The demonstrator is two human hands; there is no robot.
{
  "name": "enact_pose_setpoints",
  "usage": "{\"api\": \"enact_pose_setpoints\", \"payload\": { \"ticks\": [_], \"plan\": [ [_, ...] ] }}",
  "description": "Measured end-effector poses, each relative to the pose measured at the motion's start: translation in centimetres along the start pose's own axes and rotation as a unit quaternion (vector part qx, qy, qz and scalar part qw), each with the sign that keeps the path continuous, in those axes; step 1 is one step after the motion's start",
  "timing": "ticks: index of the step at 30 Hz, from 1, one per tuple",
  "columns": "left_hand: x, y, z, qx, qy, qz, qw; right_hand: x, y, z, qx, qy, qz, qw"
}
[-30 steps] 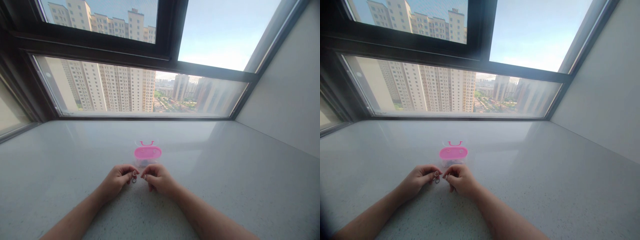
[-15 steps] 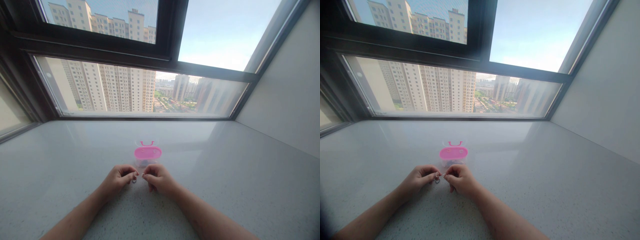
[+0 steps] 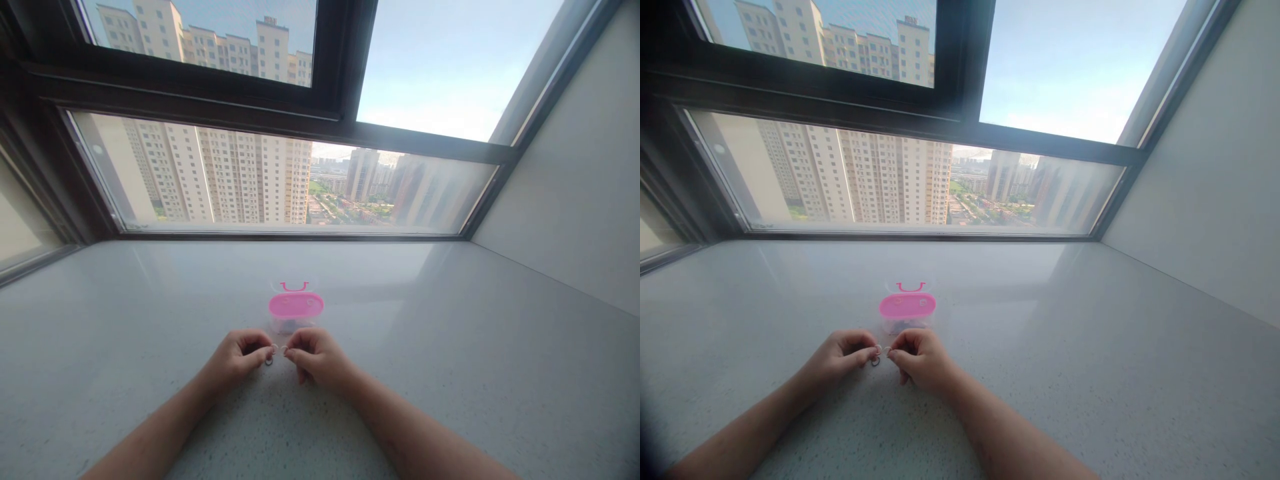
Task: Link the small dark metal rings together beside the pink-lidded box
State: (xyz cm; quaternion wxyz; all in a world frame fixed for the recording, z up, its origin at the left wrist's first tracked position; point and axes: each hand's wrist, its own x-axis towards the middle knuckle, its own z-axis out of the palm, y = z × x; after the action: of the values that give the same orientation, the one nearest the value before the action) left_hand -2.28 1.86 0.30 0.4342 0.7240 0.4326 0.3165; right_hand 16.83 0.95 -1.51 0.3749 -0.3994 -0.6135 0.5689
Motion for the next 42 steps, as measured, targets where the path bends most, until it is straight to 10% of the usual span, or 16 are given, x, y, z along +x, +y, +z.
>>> {"api": "enact_pose_setpoints", "payload": {
  "ticks": [42],
  "plan": [
    [-0.31,0.18,0.59,0.085,0.001,0.076,0.994,-0.09,0.07,0.58,-0.09,0.025,-0.018,0.995]
  ]
}}
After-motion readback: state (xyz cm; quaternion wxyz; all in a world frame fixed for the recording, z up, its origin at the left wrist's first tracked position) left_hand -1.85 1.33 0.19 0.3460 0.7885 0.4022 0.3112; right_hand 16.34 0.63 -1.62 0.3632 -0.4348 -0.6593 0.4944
